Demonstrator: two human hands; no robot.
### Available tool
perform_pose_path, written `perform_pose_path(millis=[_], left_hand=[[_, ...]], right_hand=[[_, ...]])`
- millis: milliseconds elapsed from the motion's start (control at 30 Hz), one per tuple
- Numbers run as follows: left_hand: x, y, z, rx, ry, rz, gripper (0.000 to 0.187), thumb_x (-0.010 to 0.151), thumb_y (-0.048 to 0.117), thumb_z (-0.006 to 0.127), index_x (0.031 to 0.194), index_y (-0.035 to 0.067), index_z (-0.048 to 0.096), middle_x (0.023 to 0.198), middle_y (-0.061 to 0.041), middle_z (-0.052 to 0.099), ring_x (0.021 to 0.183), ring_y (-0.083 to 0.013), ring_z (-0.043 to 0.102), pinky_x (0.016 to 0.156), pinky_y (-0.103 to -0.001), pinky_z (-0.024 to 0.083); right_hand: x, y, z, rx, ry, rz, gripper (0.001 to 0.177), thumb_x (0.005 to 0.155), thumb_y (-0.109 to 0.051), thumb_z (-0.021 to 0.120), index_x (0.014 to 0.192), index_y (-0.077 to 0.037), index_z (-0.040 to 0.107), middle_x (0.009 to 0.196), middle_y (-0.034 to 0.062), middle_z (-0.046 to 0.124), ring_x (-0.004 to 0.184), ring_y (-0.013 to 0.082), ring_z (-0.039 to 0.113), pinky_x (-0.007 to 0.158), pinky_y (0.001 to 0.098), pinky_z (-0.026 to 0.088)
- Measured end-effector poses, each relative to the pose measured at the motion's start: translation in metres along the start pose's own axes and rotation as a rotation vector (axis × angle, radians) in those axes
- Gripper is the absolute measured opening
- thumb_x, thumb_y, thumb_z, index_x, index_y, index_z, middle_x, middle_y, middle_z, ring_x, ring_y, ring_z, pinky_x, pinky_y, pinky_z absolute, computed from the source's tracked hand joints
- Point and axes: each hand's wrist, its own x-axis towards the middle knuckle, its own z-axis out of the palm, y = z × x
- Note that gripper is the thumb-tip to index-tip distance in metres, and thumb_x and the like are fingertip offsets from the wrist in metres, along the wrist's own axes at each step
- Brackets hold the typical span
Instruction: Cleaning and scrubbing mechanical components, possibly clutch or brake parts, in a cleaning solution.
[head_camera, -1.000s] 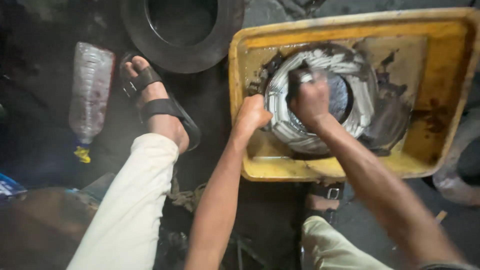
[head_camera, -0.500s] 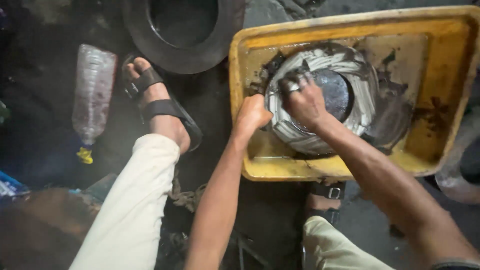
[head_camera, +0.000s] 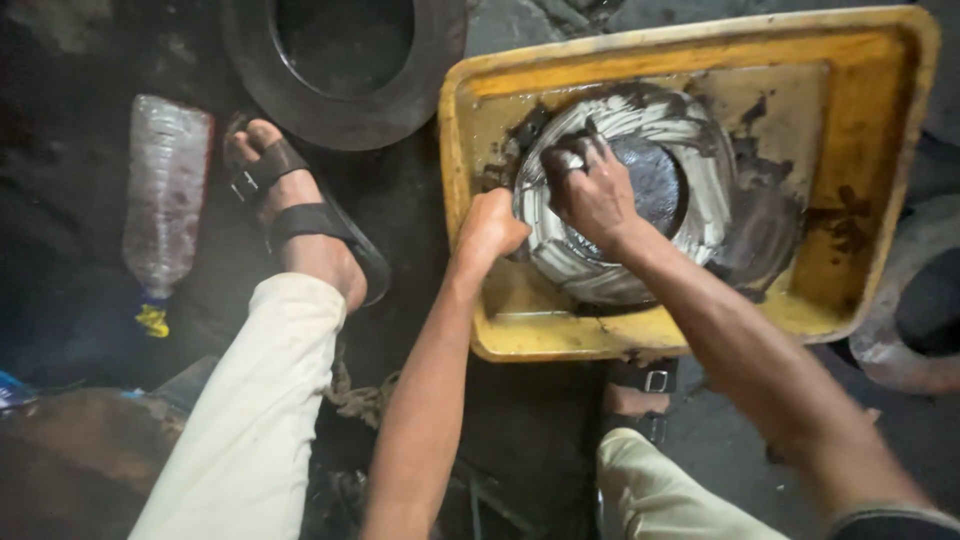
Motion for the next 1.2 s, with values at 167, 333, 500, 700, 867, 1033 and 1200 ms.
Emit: perform_pose_path(millis=[167,333,500,700,867,1033,1200], left_hand=[[0.001,-0.009,0.001,0.01,0.025,0.031,0.029,0.069,0.01,0.069,0.093,-0.005,0.074,0.097,-0.035,0.067,0.098,-0.0472,0.068,0.084,-0.052,0.056],[0.002,-0.011,0.0,0.045,-0.001,0.023,0.028,0.07,0.011,0.07,0.092,-0.006,0.074,0.097,-0.034,0.068,0.098,-0.0474,0.068,0.087,-0.051,0.055],[-0.017,0.006,-0.006,-0.013,0.05,-0.023,0.028,0.07,0.012,0.075,0.093,-0.004,0.072,0.095,-0.033,0.067,0.095,-0.048,0.068,0.081,-0.052,0.056],[-0.076,0.018,0.015,-0.022,0.333,0.056,0.011,0.086,0.004,0.065,0.088,-0.003,0.075,0.086,-0.031,0.071,0.083,-0.0453,0.072,0.075,-0.052,0.059],[-0.097,0.026,0.005,-0.004,0.545,0.094,0.025,0.074,0.0,0.066,0.098,-0.009,0.066,0.086,-0.03,0.066,0.079,-0.049,0.068,0.069,-0.053,0.055],[-0.098,0.011,0.015,0.023,0.539,0.092,0.029,0.081,0.002,0.066,0.108,-0.01,0.065,0.09,-0.031,0.066,0.083,-0.0486,0.068,0.073,-0.053,0.055],[-0.098,0.034,-0.031,0.006,0.484,-0.054,0.019,0.08,0.002,0.065,0.099,-0.001,0.069,0.089,-0.031,0.067,0.084,-0.05,0.068,0.078,-0.053,0.057]], right_hand=[[0.001,-0.003,0.007,0.024,-0.022,-0.093,0.029,0.085,-0.006,0.074,0.114,-0.006,0.071,0.118,0.0158,0.064,0.109,0.0385,0.062,0.084,0.0482,0.055],[0.008,0.001,0.006,0.023,-0.004,-0.03,0.037,0.079,-0.004,0.073,0.115,-0.007,0.071,0.118,0.0151,0.064,0.107,0.0368,0.062,0.085,0.0479,0.056],[-0.013,-0.007,0.009,0.072,-0.065,-0.197,0.037,0.078,-0.005,0.074,0.115,-0.01,0.073,0.115,0.0128,0.065,0.111,0.0382,0.063,0.081,0.047,0.057],[-0.001,0.01,0.023,-0.002,-0.1,0.06,0.034,0.081,-0.014,0.079,0.114,-0.009,0.073,0.119,0.0156,0.065,0.105,0.0375,0.062,0.082,0.0492,0.056],[-0.058,-0.001,0.044,0.031,-0.09,-0.188,0.035,0.086,0.001,0.071,0.12,-0.008,0.07,0.126,0.0124,0.063,0.118,0.0329,0.065,0.089,0.0402,0.06],[-0.026,0.01,0.037,0.05,-0.029,-0.163,0.041,0.077,-0.004,0.072,0.117,-0.01,0.071,0.119,0.0112,0.064,0.11,0.0353,0.063,0.08,0.0454,0.058],[0.002,-0.019,0.008,0.013,0.046,-0.122,0.046,0.074,-0.001,0.07,0.119,-0.01,0.072,0.124,0.0128,0.063,0.109,0.0336,0.062,0.079,0.0453,0.059]])
